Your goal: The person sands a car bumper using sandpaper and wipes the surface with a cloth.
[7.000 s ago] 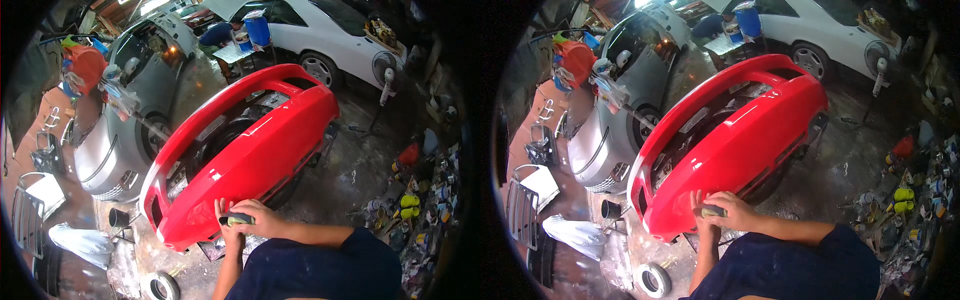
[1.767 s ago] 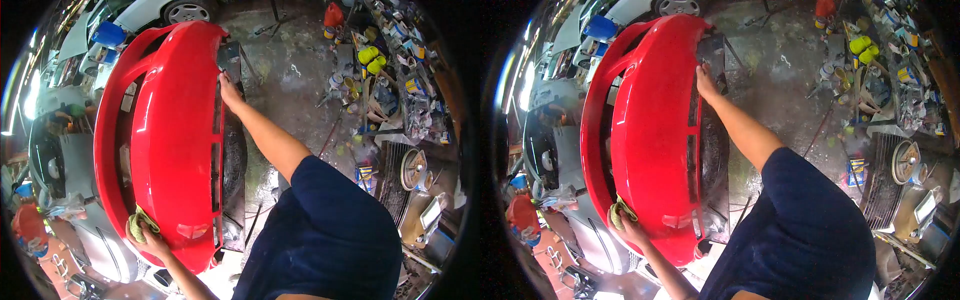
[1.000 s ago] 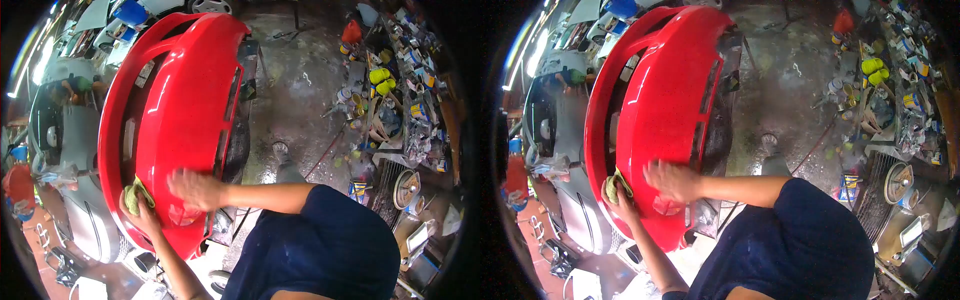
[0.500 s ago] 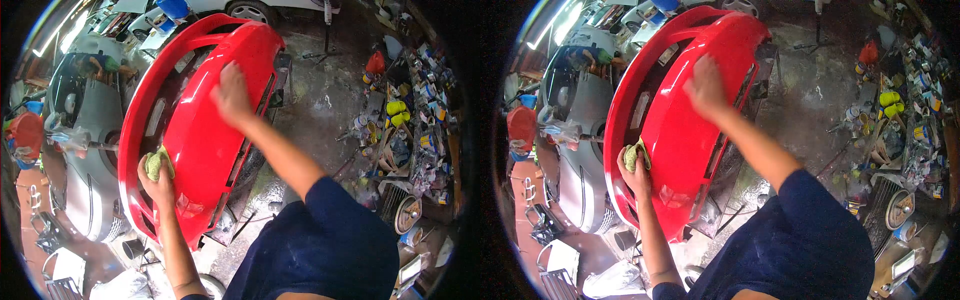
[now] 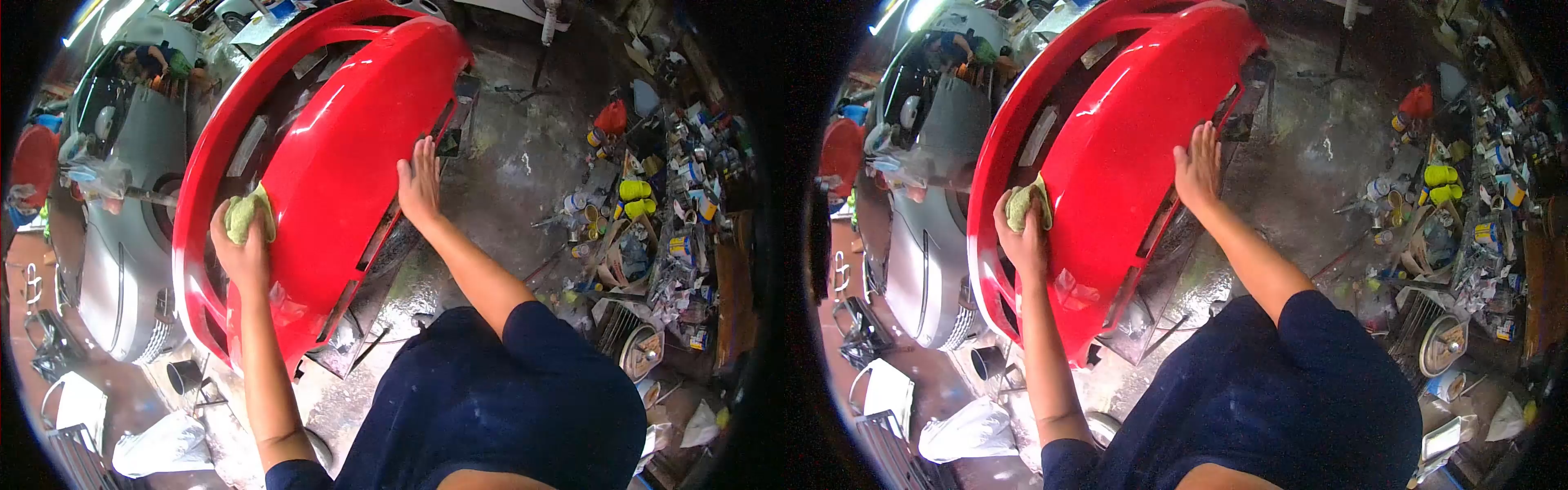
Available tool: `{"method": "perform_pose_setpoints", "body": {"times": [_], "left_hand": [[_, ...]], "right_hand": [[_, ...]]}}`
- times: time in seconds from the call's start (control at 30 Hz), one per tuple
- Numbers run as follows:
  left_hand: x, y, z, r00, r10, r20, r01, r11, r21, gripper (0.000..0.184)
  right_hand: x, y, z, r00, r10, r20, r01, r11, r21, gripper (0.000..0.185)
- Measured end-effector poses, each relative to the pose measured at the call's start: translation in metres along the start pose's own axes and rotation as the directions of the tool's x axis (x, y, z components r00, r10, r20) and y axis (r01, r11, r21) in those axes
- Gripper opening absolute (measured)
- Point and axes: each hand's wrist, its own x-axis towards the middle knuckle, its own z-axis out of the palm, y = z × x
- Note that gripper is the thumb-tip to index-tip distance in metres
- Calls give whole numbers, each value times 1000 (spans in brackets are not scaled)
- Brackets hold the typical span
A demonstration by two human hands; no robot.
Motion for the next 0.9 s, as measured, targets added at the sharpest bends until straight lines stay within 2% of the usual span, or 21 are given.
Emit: {"method": "perform_pose_setpoints", "body": {"times": [0.07, 0.13, 0.17, 0.23, 0.3, 0.37, 0.43, 0.5, 0.57, 0.63, 0.7, 0.77, 0.83, 0.9], "left_hand": [[2, -4, 0, 1000, -18, -6, 18, 999, -43, 51], [1, -4, 2, 1000, -28, -13, 28, 998, -56, 53], [1, -3, 2, 1000, -27, -13, 26, 999, -43, 53], [2, -1, 0, 1000, -22, -8, 22, 999, -26, 52], [1, 0, -1, 1000, -17, 2, 17, 1000, -24, 51], [2, 1, 0, 1000, -18, -7, 18, 999, -41, 51], [0, 2, 1, 1000, -14, -7, 14, 999, -36, 51], [2, 2, -1, 1000, -4, 0, 4, 1000, -9, 52], [2, -1, -1, 1000, 2, -6, -2, 1000, -14, 52], [1, -2, -1, 1000, 11, -4, -11, 999, -34, 52], [0, -4, 0, 1000, 18, -5, -19, 998, -67, 52], [0, -3, -1, 1000, 27, -10, -27, 999, -19, 52], [0, -1, -1, 1000, 25, -10, -25, 1000, 0, 52], [1, -4, 0, 1000, 8, -10, -8, 1000, -6, 53]], "right_hand": [[-25, -23, 5, 997, -71, -33, 68, 996, -65, 75], [-86, -46, 18, 971, -234, 58, 233, 972, 18, 79], [-116, -53, 23, 952, -269, 147, 261, 963, 74, 80], [-138, -53, 21, 901, -377, 216, 378, 925, 38, 80], [-115, -40, 17, 928, -314, 200, 328, 944, -39, 79], [-69, -30, 10, 992, -99, 72, 103, 993, -56, 75], [-45, -25, 14, 999, 37, 25, -37, 999, -28, 73], [-65, -38, 22, 1000, 15, -17, -14, 998, 54, 74], [-109, -50, 29, 994, -90, 68, 84, 992, 92, 77], [-123, -56, 25, 987, -98, 125, 90, 994, 69, 76], [-91, -44, 24, 998, -41, 44, 39, 998, 40, 76], [-43, -32, 18, 990, 139, -37, -135, 987, 86, 74], [-21, -25, 10, 979, 202, -3, -200, 975, 98, 76], [-40, -34, 16, 985, 170, -27, -166, 982, 92, 77]]}}
